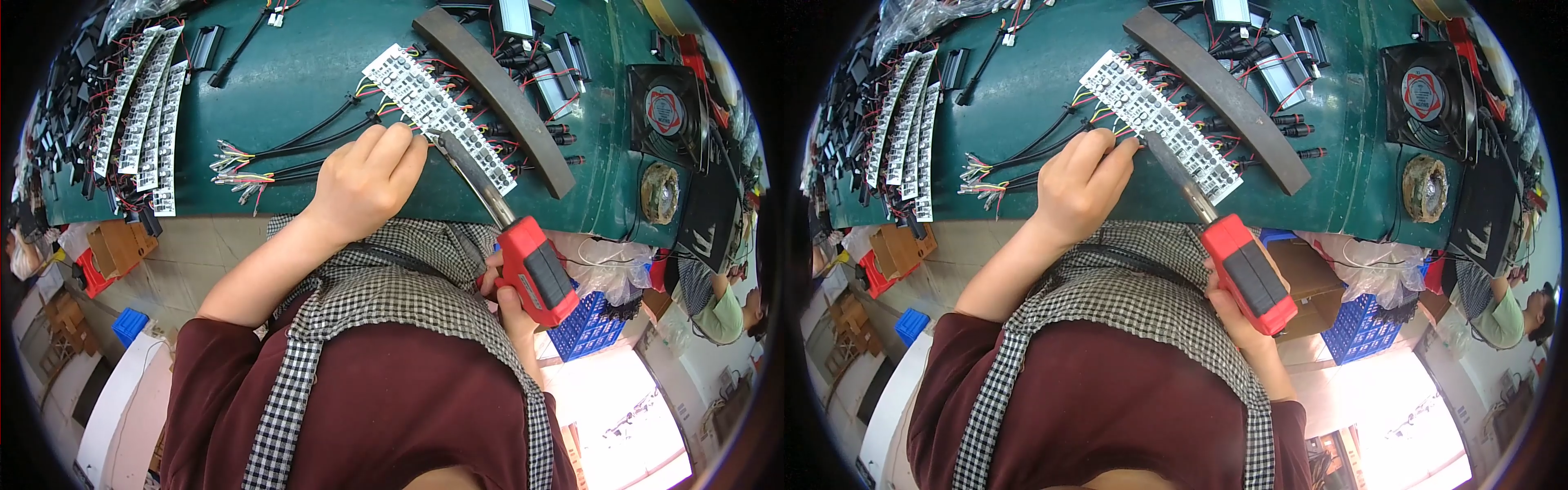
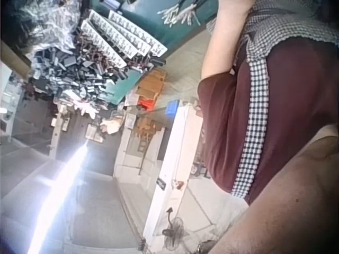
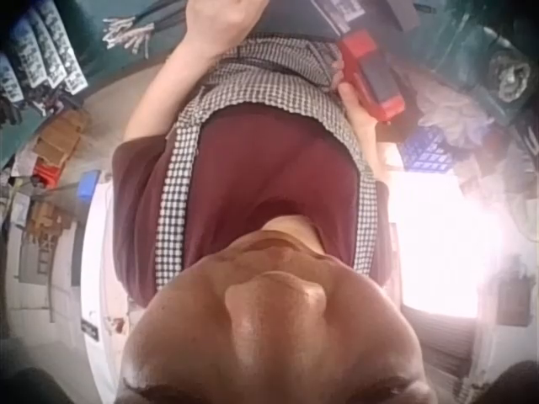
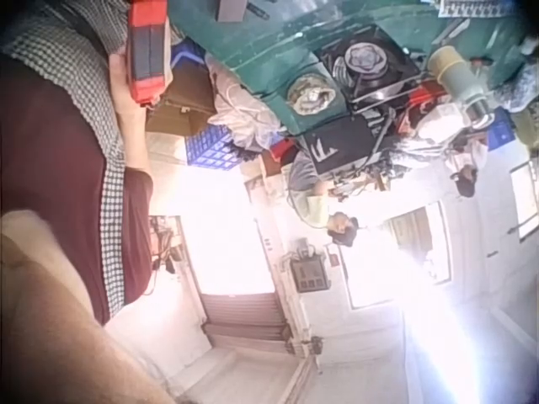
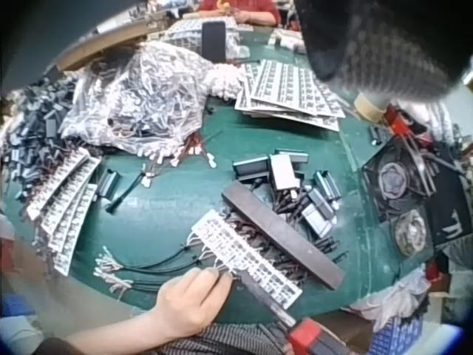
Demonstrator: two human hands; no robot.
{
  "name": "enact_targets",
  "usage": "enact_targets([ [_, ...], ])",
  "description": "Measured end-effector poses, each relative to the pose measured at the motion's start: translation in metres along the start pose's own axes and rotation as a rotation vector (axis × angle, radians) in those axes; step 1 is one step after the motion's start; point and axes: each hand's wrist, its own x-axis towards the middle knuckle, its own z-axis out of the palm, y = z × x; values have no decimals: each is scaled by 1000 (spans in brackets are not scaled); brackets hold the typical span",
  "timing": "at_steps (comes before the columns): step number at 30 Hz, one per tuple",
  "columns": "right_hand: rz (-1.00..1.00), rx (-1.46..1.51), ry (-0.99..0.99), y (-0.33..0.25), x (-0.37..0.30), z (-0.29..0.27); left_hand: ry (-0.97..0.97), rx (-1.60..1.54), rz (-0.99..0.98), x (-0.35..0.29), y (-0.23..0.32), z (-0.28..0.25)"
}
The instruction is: The person solders wire harnesses onto LED circuit board strips with a soldering iron and solder wire.
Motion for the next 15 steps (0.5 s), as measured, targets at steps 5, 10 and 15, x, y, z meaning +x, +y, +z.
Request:
enact_targets([
  [5,-31,130,14,-11,-3,5,1,7,-3,0,0,0],
  [10,-71,105,11,-8,-6,2,-16,7,1,1,0,-1],
  [15,-33,131,17,-10,-9,3,-20,10,5,1,1,-2],
])
